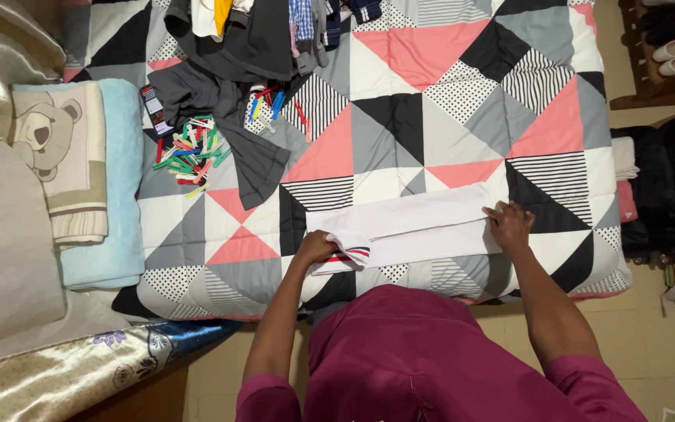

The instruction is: The person picks up a white shirt from a pile of clothes on a bed, buttons it, and then folds it neatly by hand. The folded shirt is placed on the bed.

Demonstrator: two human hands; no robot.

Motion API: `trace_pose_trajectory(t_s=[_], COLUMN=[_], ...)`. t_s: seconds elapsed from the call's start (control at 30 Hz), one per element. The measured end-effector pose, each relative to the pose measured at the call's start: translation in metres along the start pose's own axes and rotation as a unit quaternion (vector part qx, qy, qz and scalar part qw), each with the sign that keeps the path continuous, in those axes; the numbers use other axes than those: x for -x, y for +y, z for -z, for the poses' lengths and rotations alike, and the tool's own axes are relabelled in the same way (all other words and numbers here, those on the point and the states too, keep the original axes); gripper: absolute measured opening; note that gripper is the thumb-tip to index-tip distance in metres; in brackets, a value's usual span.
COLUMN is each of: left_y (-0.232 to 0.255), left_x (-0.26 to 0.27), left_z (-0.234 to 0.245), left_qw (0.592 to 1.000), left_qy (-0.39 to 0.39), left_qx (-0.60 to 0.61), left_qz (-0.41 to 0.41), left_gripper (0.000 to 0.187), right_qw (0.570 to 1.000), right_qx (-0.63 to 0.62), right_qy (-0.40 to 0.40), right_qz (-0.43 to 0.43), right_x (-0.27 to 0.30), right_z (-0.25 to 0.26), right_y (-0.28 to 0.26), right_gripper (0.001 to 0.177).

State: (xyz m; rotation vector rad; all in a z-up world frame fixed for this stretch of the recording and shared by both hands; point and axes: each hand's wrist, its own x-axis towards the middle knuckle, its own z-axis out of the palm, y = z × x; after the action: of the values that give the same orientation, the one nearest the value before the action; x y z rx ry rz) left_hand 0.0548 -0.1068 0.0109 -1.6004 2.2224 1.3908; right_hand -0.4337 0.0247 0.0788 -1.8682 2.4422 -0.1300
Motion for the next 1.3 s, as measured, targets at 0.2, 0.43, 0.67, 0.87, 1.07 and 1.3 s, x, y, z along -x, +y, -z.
trace_pose_trajectory(t_s=[0.2, 0.43, 0.67, 0.87, 1.07, 1.3], left_y=[-0.004, 0.023, 0.076, 0.069, 0.053, 0.031], left_x=[0.002, -0.009, -0.027, -0.023, -0.019, -0.029], left_z=[0.004, 0.003, -0.074, -0.083, -0.049, -0.022], left_qw=[0.993, 0.999, 0.956, 0.959, 0.967, 0.965], left_qy=[-0.100, 0.036, 0.220, 0.182, 0.107, 0.127], left_qx=[0.054, 0.010, -0.125, -0.205, -0.222, -0.158], left_qz=[-0.012, -0.034, -0.147, -0.070, 0.059, 0.166], left_gripper=[0.031, 0.025, 0.036, 0.071, 0.105, 0.099], right_qw=[1.000, 0.992, 0.925, 0.955, 0.947, 0.974], right_qx=[0.000, -0.088, -0.309, -0.036, 0.008, -0.010], right_qy=[-0.011, 0.089, 0.061, -0.246, -0.315, -0.228], right_qz=[0.002, 0.000, 0.213, 0.163, 0.071, 0.018], right_x=[-0.002, -0.021, -0.022, -0.010, -0.032, -0.049], right_z=[0.000, -0.027, -0.079, -0.090, -0.074, -0.056], right_y=[0.001, -0.040, -0.149, -0.171, -0.113, -0.063], right_gripper=[0.038, 0.031, 0.028, 0.072, 0.081, 0.082])
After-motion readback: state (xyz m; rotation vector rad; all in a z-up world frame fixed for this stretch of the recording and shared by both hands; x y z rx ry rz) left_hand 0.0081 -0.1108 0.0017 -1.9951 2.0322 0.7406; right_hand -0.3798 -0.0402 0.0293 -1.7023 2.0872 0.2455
